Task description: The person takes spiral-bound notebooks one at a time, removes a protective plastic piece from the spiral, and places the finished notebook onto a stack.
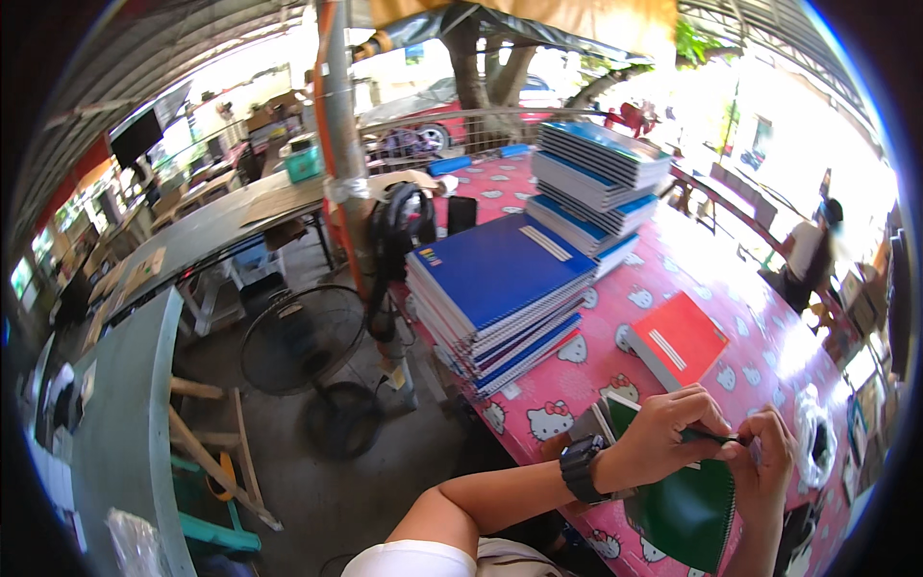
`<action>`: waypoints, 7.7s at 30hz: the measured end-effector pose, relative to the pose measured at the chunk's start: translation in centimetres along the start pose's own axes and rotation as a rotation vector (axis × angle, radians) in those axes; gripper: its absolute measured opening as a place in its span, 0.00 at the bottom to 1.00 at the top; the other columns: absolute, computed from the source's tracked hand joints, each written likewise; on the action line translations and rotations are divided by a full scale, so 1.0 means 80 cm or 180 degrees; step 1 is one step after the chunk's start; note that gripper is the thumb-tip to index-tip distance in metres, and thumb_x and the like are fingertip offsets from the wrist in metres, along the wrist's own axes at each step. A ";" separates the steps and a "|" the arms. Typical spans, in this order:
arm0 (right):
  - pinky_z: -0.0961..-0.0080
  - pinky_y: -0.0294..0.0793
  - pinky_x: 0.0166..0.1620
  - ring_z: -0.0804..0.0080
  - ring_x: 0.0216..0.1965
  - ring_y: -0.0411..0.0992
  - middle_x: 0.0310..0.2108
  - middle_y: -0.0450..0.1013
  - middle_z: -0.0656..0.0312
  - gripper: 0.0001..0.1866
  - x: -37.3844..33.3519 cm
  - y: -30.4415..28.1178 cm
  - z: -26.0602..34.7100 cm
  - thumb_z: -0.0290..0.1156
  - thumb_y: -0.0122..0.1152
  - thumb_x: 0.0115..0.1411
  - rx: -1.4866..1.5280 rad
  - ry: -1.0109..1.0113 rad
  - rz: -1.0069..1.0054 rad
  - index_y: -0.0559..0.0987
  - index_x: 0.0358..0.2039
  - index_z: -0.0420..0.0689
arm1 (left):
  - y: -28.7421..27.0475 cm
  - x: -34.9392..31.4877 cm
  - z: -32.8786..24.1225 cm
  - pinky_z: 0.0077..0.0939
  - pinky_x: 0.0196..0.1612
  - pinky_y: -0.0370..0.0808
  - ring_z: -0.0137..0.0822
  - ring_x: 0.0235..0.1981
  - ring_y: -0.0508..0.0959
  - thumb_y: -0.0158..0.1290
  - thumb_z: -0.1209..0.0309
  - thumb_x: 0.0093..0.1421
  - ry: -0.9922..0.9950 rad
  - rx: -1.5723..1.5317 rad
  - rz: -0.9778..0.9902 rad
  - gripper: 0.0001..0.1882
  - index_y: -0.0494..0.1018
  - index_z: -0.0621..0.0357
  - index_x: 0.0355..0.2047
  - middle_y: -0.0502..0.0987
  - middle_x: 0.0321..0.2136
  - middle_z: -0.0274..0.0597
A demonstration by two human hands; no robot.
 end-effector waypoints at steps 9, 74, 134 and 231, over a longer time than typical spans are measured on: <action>0.68 0.66 0.29 0.60 0.24 0.68 0.22 0.68 0.55 0.04 0.051 0.023 0.023 0.25 0.54 0.54 -0.0151 -0.0336 0.0114 0.72 0.29 0.38 | -0.032 0.014 0.014 0.22 0.29 0.72 0.31 0.25 0.76 0.60 0.76 0.49 -0.0034 0.0293 -0.0340 0.13 0.67 0.59 0.32 0.73 0.24 0.40; 0.63 0.73 0.39 0.56 0.37 0.73 0.36 0.73 0.52 0.22 0.104 0.291 -0.327 0.29 0.51 0.51 -0.2110 0.0528 0.2199 0.68 0.49 0.45 | -0.218 -0.149 0.102 0.25 0.43 0.69 0.30 0.36 0.73 0.53 0.76 0.51 -0.1548 0.0288 -0.1378 0.12 0.71 0.61 0.38 0.71 0.39 0.42; 0.65 0.70 0.39 0.58 0.36 0.70 0.32 0.69 0.54 0.13 0.179 0.330 -0.362 0.27 0.66 0.40 -0.0344 0.0671 0.1718 0.72 0.26 0.41 | -0.216 -0.195 0.194 0.22 0.41 0.72 0.28 0.34 0.74 0.48 0.81 0.50 -0.1819 0.0973 -0.1053 0.14 0.71 0.58 0.39 0.70 0.37 0.37; 0.86 0.53 0.22 0.86 0.19 0.57 0.17 0.61 0.72 0.21 -0.092 0.154 -0.170 0.48 0.61 0.54 0.5858 0.0693 0.0104 0.66 0.18 0.47 | -0.218 -0.060 0.146 0.41 0.51 0.70 0.37 0.49 0.72 0.54 0.71 0.57 -0.1171 -0.0972 -0.0980 0.18 0.67 0.53 0.48 0.71 0.48 0.42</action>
Point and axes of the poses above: each hand's wrist, its own x-axis towards the middle knuckle, its own y-axis out of the palm, z = x × y, the point moved 4 cm from there along x, towards the middle knuckle
